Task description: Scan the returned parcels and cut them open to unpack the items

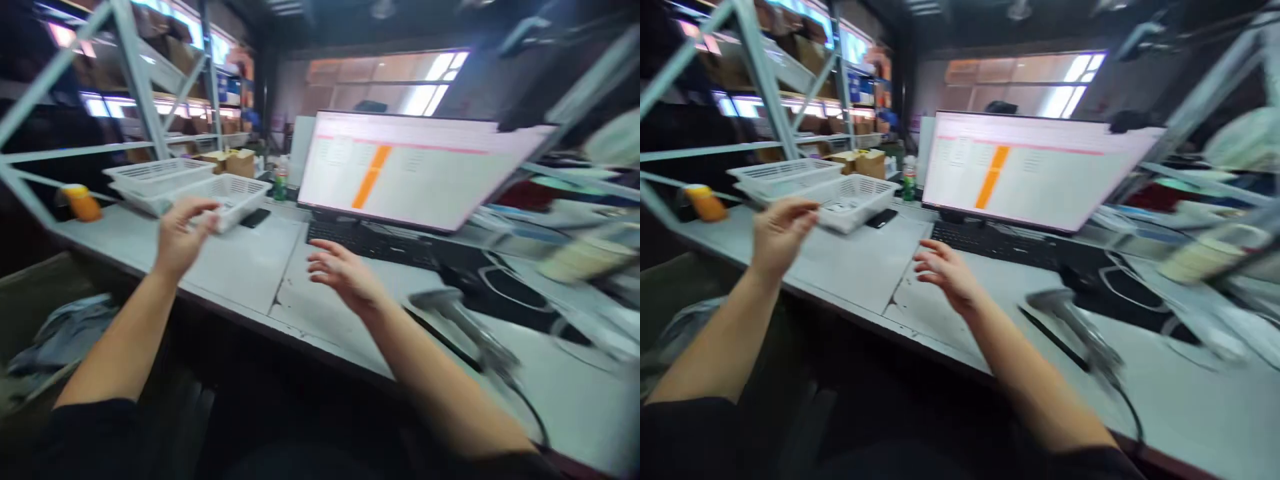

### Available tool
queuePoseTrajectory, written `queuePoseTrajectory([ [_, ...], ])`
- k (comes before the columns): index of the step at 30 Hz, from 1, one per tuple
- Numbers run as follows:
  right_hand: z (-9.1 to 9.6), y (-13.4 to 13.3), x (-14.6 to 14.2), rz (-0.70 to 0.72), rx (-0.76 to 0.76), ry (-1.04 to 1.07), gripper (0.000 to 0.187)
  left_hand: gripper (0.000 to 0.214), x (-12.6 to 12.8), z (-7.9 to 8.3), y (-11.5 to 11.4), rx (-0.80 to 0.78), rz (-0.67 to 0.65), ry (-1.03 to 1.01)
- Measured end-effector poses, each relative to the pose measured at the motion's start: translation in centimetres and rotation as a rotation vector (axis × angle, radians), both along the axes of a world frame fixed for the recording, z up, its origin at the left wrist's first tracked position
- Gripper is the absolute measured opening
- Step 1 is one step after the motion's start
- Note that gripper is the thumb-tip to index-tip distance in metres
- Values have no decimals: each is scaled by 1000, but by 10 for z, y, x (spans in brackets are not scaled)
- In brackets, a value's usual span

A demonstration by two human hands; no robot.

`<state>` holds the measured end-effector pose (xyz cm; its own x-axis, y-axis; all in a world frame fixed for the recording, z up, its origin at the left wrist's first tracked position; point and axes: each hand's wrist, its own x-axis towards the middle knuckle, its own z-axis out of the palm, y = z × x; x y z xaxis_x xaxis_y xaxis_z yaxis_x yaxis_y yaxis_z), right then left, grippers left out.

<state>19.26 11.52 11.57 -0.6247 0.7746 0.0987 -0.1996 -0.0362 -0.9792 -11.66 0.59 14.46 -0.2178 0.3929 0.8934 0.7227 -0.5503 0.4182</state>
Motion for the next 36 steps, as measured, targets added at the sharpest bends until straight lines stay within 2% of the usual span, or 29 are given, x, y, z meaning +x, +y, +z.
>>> queuePoseTrajectory([
  [2,-9,-8,7,34,-78,24,48,17,73,-8,21,-163,-195,283],
  [4,-15,-16,3,79,-93,48,46,18,123,-15,28,-237,-291,421],
  [6,-17,-23,-1,98,-87,89,44,16,147,-21,29,-243,-285,477],
  [8,-18,-30,-1,111,-106,123,43,12,152,-26,28,-212,-241,502],
  [15,-18,-49,2,200,-278,116,36,2,151,-33,9,46,-80,660],
  [19,-23,-59,-3,205,-233,145,37,5,153,-40,-1,39,-62,644],
  [22,-28,-60,-5,140,-190,164,36,4,151,-49,-6,24,-56,628],
  [27,-34,-47,-7,78,-329,197,33,9,135,-60,-15,81,-80,571],
  [30,-35,-44,-4,87,-361,121,34,8,116,-73,-24,-41,-91,468],
  [32,-40,-46,2,64,-319,32,33,4,96,-90,-31,-186,-99,319],
  [34,-52,-41,11,29,-237,-89,30,8,64,-111,-39,-346,-34,96],
  [36,-71,-27,21,-11,-144,-212,27,13,18,-130,-51,-491,122,-219],
])
